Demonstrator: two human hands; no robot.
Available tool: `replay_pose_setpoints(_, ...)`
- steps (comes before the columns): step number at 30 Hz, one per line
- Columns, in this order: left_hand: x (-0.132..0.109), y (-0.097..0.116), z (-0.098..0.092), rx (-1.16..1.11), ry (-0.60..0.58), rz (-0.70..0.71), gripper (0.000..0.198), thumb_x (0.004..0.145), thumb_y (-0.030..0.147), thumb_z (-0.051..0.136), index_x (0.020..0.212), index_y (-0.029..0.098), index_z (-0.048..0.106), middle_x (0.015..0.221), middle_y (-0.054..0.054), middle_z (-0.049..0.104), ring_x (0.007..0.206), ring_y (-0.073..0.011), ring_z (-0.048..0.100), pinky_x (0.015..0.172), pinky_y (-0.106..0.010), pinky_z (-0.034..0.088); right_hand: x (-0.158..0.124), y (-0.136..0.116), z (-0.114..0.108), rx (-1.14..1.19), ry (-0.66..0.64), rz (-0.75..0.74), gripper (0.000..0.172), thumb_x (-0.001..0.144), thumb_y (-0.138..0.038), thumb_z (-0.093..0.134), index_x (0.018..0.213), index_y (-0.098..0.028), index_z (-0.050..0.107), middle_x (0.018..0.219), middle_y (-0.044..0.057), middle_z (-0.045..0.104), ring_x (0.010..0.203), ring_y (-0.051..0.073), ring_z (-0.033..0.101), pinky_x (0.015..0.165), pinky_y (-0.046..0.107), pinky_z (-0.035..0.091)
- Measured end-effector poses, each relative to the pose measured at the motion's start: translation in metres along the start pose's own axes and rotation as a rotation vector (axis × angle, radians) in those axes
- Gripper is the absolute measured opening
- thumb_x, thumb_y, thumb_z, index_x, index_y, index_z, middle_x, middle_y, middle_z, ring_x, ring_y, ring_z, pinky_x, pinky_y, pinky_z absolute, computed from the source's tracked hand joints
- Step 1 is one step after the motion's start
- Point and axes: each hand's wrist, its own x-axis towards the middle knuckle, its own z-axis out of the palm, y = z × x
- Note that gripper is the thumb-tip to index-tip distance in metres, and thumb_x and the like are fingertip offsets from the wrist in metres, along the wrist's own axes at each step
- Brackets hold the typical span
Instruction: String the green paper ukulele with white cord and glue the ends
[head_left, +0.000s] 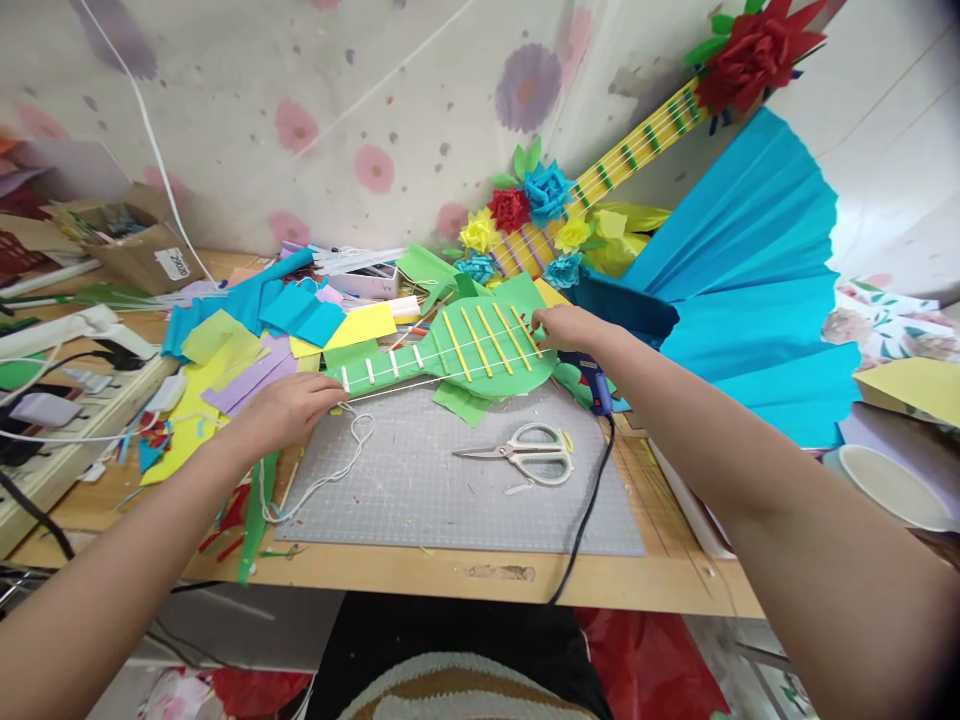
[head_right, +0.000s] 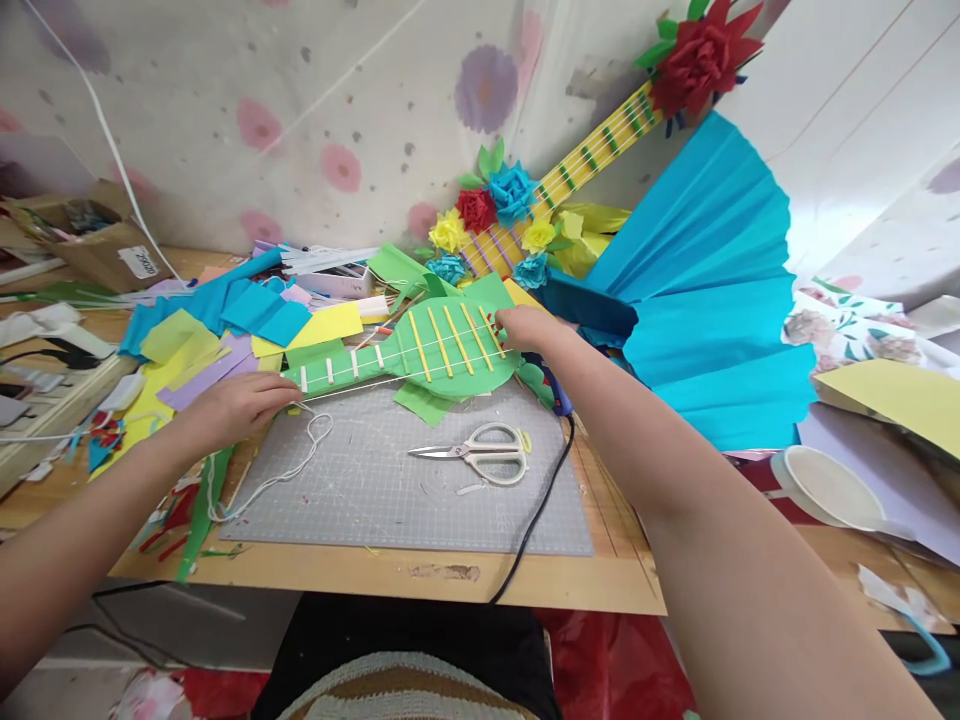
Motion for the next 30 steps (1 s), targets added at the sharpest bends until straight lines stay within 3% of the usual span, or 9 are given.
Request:
replay_pose_setpoints(6, 0.005, -0.002, -0.003, 0.037, 0.017, 0.038, 0.036, 0.090, 0.028, 0.035, 0.091, 0.024, 0.071, 0.097, -0.008, 0.072, 0.088, -0.0199, 0.065, 0.077, -0.032, 0.051, 0.001, 0.005, 0.000, 0.133, -0.056, 0.007, 0.036, 0.077, -0.030, 0.063, 0.111, -0.019, 0.059, 0.105, 0.011, 0.066, 0.091, 0.022, 0.060, 0.067, 0.027, 0.039)
replay_pose_setpoints(13, 0.005, -0.004, -0.012, 0.075, 0.013, 0.037, 0.036, 0.091, 0.032, 0.036, 0.088, 0.025, 0.070, 0.095, -0.006, 0.072, 0.089, -0.0195, 0.064, 0.078, -0.032, 0.050, 0.004, 0.004, -0.001, 0.362, -0.120, 0.055, 0.037, 0.068, -0.011, 0.065, 0.103, -0.020, 0.061, 0.098, 0.006, 0.070, 0.089, 0.021, 0.063, 0.066, 0.027, 0.044)
replay_pose_setpoints(21, -0.003, -0.011, -0.006, 0.094, -0.051, 0.000, 0.041, 0.092, 0.035, 0.032, 0.089, 0.023, 0.071, 0.098, -0.008, 0.071, 0.093, -0.0221, 0.063, 0.080, -0.035, 0.049, 0.004, -0.003, -0.005, 0.350, -0.076, 0.066, 0.044, 0.058, -0.006, 0.062, 0.100, -0.021, 0.060, 0.092, 0.003, 0.068, 0.081, 0.019, 0.062, 0.062, 0.024, 0.043)
replay_pose_setpoints(26, -0.006, -0.013, -0.001, 0.098, -0.089, -0.019, 0.042, 0.092, 0.034, 0.031, 0.092, 0.023, 0.071, 0.101, -0.008, 0.071, 0.095, -0.0223, 0.063, 0.083, -0.036, 0.049, -0.007, -0.009, -0.012, 0.201, 0.051, 0.077, 0.055, 0.059, -0.003, 0.056, 0.112, -0.017, 0.057, 0.103, 0.011, 0.061, 0.080, 0.020, 0.058, 0.061, 0.026, 0.041)
replay_pose_setpoints(30, -0.006, -0.015, 0.001, 0.087, -0.086, -0.022, 0.041, 0.092, 0.033, 0.031, 0.093, 0.022, 0.071, 0.101, -0.009, 0.071, 0.095, -0.0223, 0.063, 0.083, -0.036, 0.049, -0.019, -0.043, -0.013, 0.280, 0.265, -0.072, 0.051, 0.064, -0.001, 0.051, 0.112, -0.016, 0.056, 0.101, 0.011, 0.058, 0.086, 0.020, 0.056, 0.070, 0.028, 0.041)
